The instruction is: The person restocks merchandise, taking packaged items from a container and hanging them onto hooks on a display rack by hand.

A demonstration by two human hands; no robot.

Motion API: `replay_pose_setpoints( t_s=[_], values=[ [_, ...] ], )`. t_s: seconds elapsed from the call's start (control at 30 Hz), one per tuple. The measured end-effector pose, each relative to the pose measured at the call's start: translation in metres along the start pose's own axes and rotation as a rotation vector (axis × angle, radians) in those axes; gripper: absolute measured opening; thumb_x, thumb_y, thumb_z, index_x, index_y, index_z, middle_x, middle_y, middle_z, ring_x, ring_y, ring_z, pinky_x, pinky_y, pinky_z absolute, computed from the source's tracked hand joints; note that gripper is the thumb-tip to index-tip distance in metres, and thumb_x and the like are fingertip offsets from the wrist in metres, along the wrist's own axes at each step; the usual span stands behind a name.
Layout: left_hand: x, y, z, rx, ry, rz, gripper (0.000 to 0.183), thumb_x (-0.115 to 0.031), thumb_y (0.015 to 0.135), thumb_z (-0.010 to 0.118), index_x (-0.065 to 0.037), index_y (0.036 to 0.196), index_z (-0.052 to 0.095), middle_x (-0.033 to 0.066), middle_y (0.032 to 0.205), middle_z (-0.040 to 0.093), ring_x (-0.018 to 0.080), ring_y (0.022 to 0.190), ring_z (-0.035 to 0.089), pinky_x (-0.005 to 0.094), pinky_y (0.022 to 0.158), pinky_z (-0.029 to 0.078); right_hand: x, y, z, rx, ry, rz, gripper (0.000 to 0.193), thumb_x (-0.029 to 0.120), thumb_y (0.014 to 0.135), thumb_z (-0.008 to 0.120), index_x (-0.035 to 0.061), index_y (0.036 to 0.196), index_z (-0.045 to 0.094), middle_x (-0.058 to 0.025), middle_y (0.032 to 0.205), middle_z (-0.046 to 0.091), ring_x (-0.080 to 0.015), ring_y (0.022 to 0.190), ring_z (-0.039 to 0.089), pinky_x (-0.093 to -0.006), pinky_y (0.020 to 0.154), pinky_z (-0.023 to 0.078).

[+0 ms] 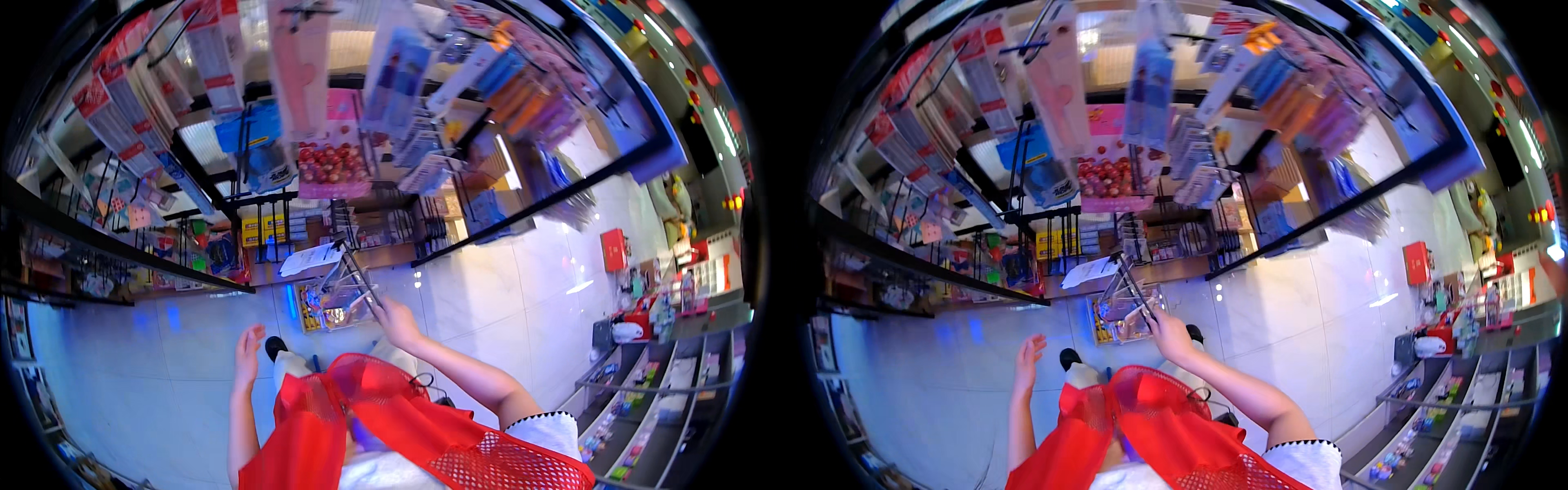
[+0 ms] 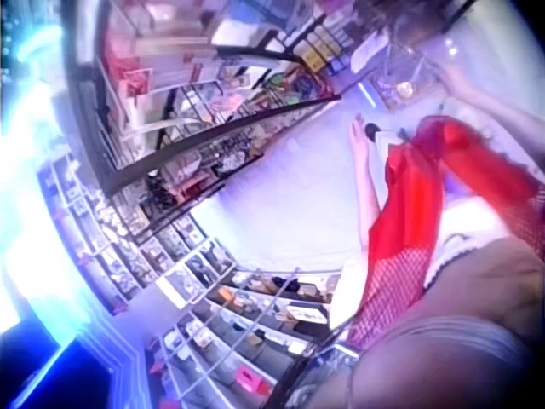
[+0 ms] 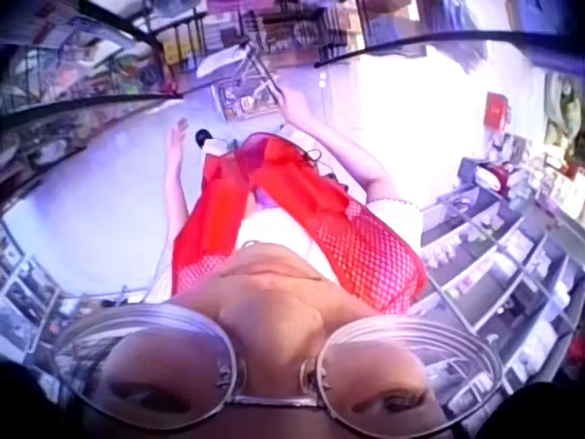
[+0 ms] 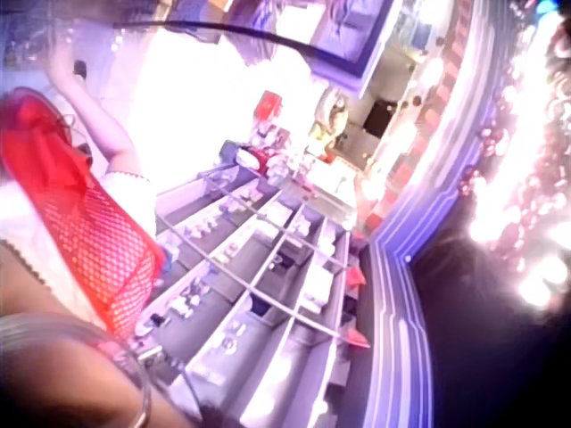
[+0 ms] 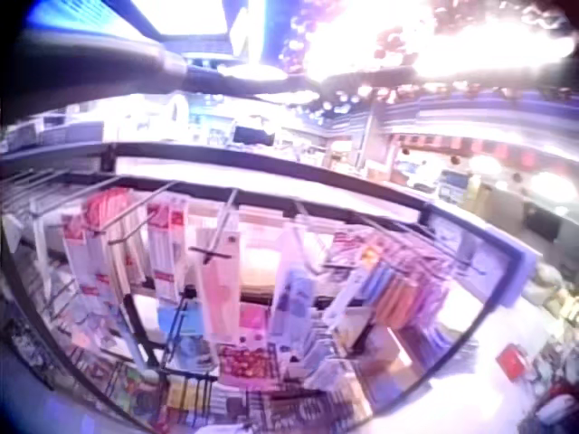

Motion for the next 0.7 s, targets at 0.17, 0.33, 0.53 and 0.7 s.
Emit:
replay_pose_setpoints(
  t_s=[0.17, 0.33, 0.53, 0.7],
  values=[
    [-0.111, 0.015, 0.073, 0.224, 0.137, 0.16, 0.036, -0.028, 0.095, 0.037, -0.001, 0.115, 0.049, 0.0096, 0.112, 0.056, 0.0189, 0.107, 0.051, 0.0318, 0.091, 0.037, 0.0, -0.064, -0.08, -0.137, 0.066, 0.082, 0.016, 0.015, 0.088, 0.048, 0.0007, 0.09, 0.054, -0.0169, 0.069, 0.059, -0.0319, 0.064, 0.06, -0.0398, 0.058, 0.045],
    [-0.174, 0.003, 0.18, 0.63, 0.299, 0.338, 0.028, -0.016, 0.093, 0.04, 0.001, 0.112, 0.051, 0.0099, 0.109, 0.057, 0.0183, 0.106, 0.051, 0.0285, 0.092, 0.037, -0.017, -0.097, -0.161, -0.362, 0.123, 0.22, 0.013, 0.013, 0.084, 0.052, 0.0002, 0.086, 0.056, -0.0205, 0.069, 0.059, -0.0391, 0.065, 0.058, -0.0465, 0.06, 0.045],
    [-0.22, -0.014, 0.298, 0.913, 0.564, 0.515, 0.03, -0.016, 0.092, 0.038, 0.001, 0.114, 0.049, 0.0109, 0.113, 0.055, 0.0191, 0.108, 0.049, 0.0309, 0.096, 0.035, -0.051, -0.083, -0.249, -0.567, -0.055, 0.198, 0.012, 0.01, 0.082, 0.051, -0.002, 0.084, 0.055, -0.023, 0.07, 0.059, -0.04, 0.064, 0.057, -0.0482, 0.061, 0.044],
    [-0.245, -0.011, 0.383, 0.818, 0.478, 0.465, 0.03, -0.016, 0.092, 0.039, 0.001, 0.114, 0.05, 0.011, 0.111, 0.056, 0.0185, 0.106, 0.05, 0.0298, 0.093, 0.037, -0.099, -0.02, -0.29, -0.531, 0.098, 0.165, 0.011, 0.009, 0.081, 0.049, -0.001, 0.083, 0.053, -0.0224, 0.069, 0.059, -0.0399, 0.066, 0.058, -0.0483, 0.062, 0.045]
  ],
)
Point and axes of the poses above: each hand's wrist, its own y-axis towards the middle knuckle, its own z-axis out of the palm, x = y × z, the point moved 10 cm from there along y, towards the middle knuckle
